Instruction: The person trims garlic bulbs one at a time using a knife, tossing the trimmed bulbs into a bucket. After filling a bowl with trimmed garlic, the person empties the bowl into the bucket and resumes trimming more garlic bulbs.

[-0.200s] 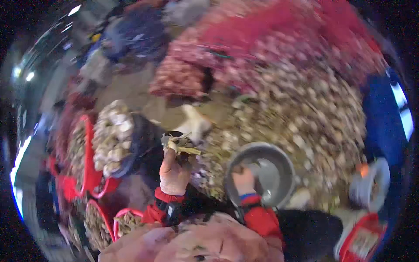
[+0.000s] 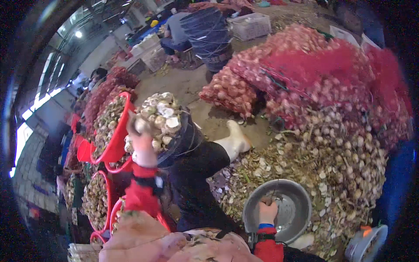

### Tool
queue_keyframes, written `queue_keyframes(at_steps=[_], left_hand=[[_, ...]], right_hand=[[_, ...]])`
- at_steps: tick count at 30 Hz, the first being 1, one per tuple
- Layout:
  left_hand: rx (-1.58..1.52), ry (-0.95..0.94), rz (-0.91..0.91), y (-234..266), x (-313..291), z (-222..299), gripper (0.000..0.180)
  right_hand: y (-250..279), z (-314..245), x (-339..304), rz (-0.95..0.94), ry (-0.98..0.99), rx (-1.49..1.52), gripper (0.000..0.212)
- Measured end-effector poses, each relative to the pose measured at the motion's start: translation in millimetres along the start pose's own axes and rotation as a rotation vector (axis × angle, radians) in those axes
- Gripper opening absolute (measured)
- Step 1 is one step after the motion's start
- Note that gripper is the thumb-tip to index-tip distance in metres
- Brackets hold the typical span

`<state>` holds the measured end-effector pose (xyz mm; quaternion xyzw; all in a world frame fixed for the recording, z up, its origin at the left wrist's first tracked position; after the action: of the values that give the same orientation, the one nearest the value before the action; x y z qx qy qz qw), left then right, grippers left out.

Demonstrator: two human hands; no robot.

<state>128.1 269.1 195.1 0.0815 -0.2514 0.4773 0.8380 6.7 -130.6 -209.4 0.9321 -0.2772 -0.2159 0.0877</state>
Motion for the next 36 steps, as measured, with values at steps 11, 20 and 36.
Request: queue_keyframes(at_steps=[11,20,36], left_hand=[[1.367,-0.126,-0.198,57,179,-89,0.059],[0.036,0.074,-0.879,-208,-93,-35,0.039],[0.454,-0.051,-1.169,-475,-379,-142,0.045]], right_hand=[[18,-50,-22,0.039,-0.002,0.133,0.023],[15,-64,-9,0.065,-0.249,0.396,0.023],[53,-70,18,0.158,-0.317,0.538,0.020]])
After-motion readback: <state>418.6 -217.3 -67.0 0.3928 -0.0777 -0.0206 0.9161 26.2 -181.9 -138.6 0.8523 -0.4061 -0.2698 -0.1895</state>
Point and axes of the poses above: each hand's wrist, its own x-axis towards the middle knuckle, its own y-axis out of the back of the hand, z = x × y, the point moved 4 cm from there along x, towards the middle knuckle, and after that the axes turned 13 degrees about z, right-handed, at the moved point
